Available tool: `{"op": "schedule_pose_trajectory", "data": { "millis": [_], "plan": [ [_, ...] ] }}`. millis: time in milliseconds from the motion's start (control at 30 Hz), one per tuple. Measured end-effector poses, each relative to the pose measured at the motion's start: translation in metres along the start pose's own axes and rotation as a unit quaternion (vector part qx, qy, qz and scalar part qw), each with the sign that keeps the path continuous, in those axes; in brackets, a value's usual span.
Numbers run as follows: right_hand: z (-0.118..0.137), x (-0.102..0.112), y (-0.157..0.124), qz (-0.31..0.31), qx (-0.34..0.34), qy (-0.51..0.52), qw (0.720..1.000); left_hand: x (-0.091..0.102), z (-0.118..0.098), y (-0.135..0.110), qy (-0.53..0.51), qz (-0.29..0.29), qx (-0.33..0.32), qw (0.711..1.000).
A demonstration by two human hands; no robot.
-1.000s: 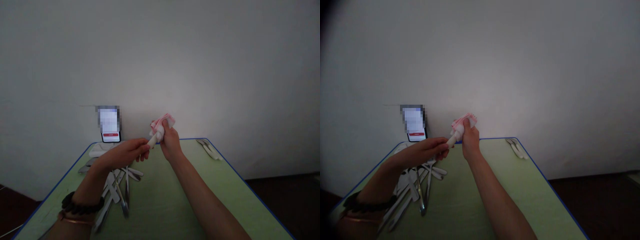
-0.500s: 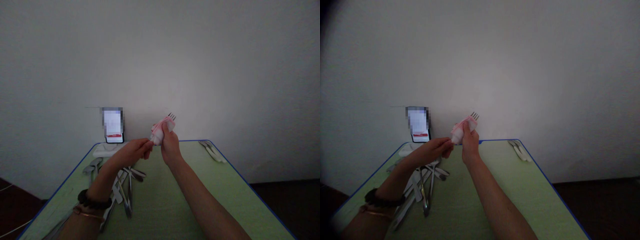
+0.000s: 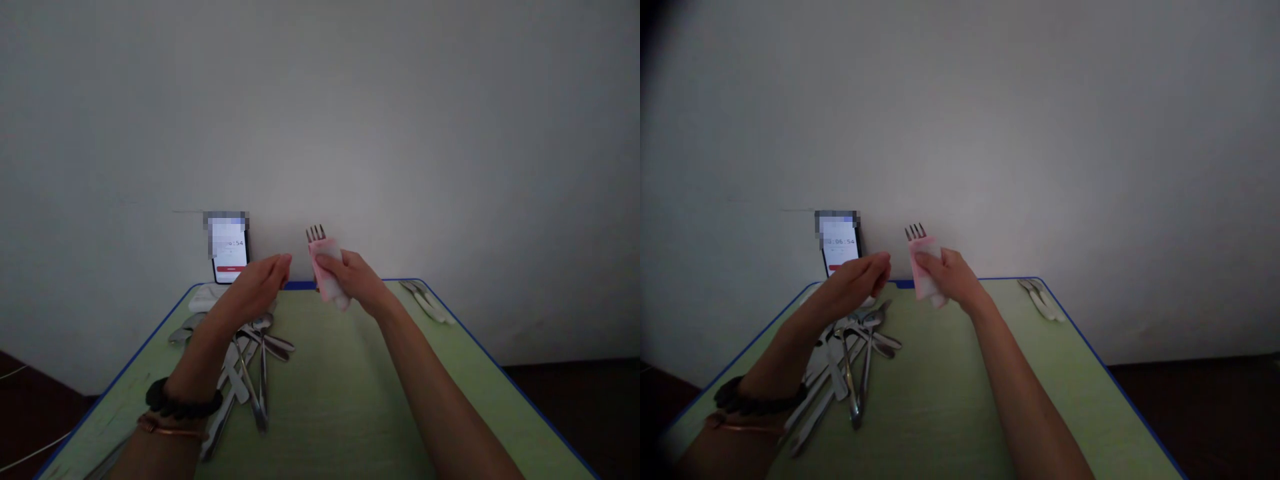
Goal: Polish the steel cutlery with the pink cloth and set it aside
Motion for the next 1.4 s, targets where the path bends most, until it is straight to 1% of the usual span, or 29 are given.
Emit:
{"op": "schedule_pose_trajectory", "data": {
  "millis": [67, 100, 167, 267, 333, 433, 533, 733, 867, 967, 1033, 1167, 1233, 1400],
  "plan": [
    [0.002, -0.001, -0.006, 0.085, -0.016, -0.072, 0.994, 0.002, 0.0, -0.001, -0.003, -0.012, 0.009, 1.0],
    [0.004, -0.001, -0.009, 0.123, -0.02, -0.099, 0.987, 0.001, 0.0, -0.001, -0.001, -0.004, 0.007, 1.0],
    [0.006, -0.002, -0.013, 0.183, -0.022, -0.145, 0.972, -0.002, -0.002, -0.002, -0.001, 0.035, -0.012, 0.999],
    [0.009, -0.005, -0.016, 0.221, -0.02, -0.213, 0.952, -0.007, -0.007, -0.003, -0.002, 0.085, -0.054, 0.995],
    [0.01, -0.009, -0.016, 0.234, -0.024, -0.251, 0.939, -0.01, -0.009, -0.003, 0.01, 0.095, -0.071, 0.993],
    [0.011, -0.015, -0.017, 0.253, -0.022, -0.28, 0.926, -0.012, -0.009, -0.002, 0.041, 0.097, -0.073, 0.992],
    [0.01, -0.016, -0.017, 0.264, -0.005, -0.289, 0.92, -0.013, -0.009, -0.001, 0.067, 0.083, -0.078, 0.991],
    [0.007, -0.009, -0.018, 0.277, 0.017, -0.318, 0.907, -0.015, -0.009, -0.001, 0.095, 0.069, -0.097, 0.988],
    [0.007, -0.008, -0.018, 0.267, 0.025, -0.361, 0.893, -0.009, 0.002, 0.002, 0.12, 0.028, -0.039, 0.992],
    [0.008, -0.011, -0.019, 0.234, 0.009, -0.408, 0.882, -0.008, 0.006, 0.004, 0.132, 0.008, -0.006, 0.991],
    [0.009, -0.017, -0.02, 0.218, 0.001, -0.433, 0.875, -0.012, 0.002, 0.004, 0.132, 0.019, -0.013, 0.991],
    [0.011, -0.032, -0.022, 0.231, 0.042, -0.468, 0.852, -0.024, -0.012, 0.004, 0.162, 0.048, -0.058, 0.984],
    [0.01, -0.034, -0.021, 0.224, 0.052, -0.473, 0.851, -0.024, -0.014, 0.003, 0.168, 0.044, -0.06, 0.983],
    [0.009, -0.033, -0.02, 0.21, 0.07, -0.453, 0.864, -0.018, -0.01, 0.002, 0.145, 0.033, -0.061, 0.987]
  ]
}}
Point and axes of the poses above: each hand's wrist, its own y-axis towards the middle knuckle, its own x-axis out of the back of the hand, z = x × y, the point moved 4 cm from there along y, towards the middle knuckle, and after that the axes turned 5 degrees about y, right-handed, at the moved point
